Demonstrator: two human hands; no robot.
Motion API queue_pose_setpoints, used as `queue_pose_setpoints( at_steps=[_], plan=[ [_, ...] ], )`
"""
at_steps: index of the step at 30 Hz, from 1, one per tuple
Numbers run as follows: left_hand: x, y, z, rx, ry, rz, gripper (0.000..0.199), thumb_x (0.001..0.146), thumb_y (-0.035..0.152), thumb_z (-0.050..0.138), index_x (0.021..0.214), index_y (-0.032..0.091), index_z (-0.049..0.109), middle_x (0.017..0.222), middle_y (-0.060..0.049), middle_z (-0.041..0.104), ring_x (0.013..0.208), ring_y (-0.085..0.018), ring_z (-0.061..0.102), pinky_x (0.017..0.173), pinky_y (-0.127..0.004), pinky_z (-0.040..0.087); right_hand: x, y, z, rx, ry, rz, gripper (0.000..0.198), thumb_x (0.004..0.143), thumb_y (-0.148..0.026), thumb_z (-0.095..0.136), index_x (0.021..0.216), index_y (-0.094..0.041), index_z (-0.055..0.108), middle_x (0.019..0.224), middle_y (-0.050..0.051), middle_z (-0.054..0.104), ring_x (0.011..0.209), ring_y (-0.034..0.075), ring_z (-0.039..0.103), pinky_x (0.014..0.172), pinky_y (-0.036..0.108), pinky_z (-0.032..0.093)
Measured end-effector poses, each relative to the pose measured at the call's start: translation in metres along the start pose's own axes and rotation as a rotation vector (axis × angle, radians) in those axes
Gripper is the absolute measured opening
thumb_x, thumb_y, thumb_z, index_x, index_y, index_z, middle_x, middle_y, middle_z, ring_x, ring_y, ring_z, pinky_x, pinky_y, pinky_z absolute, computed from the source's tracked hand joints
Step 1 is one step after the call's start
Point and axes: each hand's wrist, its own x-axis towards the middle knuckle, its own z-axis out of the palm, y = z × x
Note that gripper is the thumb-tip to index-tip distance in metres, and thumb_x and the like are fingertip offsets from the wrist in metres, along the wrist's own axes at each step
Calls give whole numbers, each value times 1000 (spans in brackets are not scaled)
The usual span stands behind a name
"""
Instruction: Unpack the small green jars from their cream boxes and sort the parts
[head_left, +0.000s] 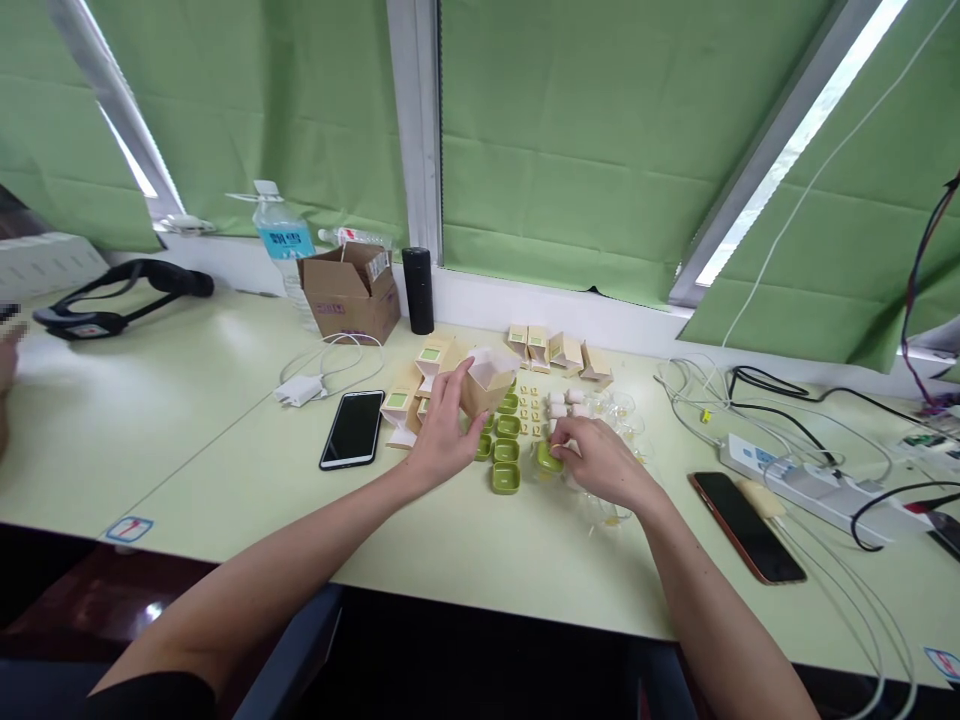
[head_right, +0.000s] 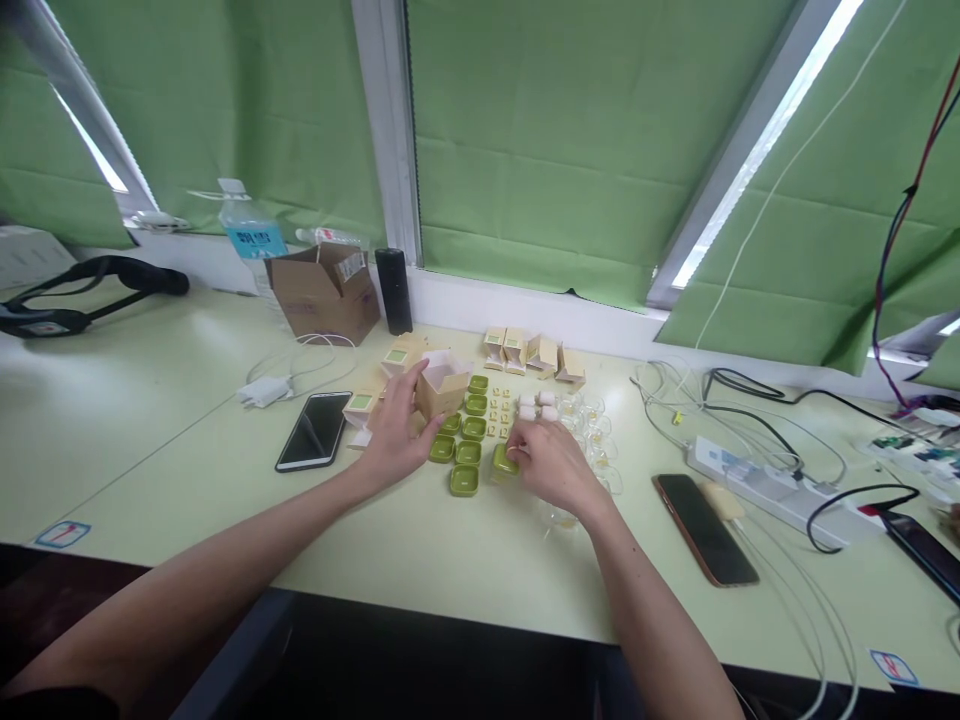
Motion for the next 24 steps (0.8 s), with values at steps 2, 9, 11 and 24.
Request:
queue_pose_setpoints(
  at_steps=[2,9,11,24],
  plan=[
    [-2,-1,2,-115,-14,-37,76,92,33,65,158,27,28,140,-16,45,121,-29,55,96,-46,58,1,-2,6,-101,-22,-39,15,83,-13,59,73,-23,62,76,3,67,79,22,61,78,34,42],
    [-5,1,11,-495,-94,-141,70,95,38,63,155,26,28,133,-16,54,117,-25,62,90,-40,61,3,-1,13,-176,-96,-66,16,84,-11,58,73,-23,61,76,4,68,83,24,62,85,37,39],
    [-5,3,13,-584,-93,-163,66,95,40,64,150,25,31,130,-15,56,114,-23,65,91,-40,61,2,-3,14,-187,-105,-71,17,84,-10,57,74,-23,61,74,4,68,83,24,62,85,37,39],
    [-5,16,13,-1291,-282,-429,53,93,55,65,131,23,46,124,-12,69,101,-25,74,87,-45,63,8,-10,6,679,244,4,33,88,-49,67,111,-25,68,112,8,74,97,24,68,88,41,52]
  ],
)
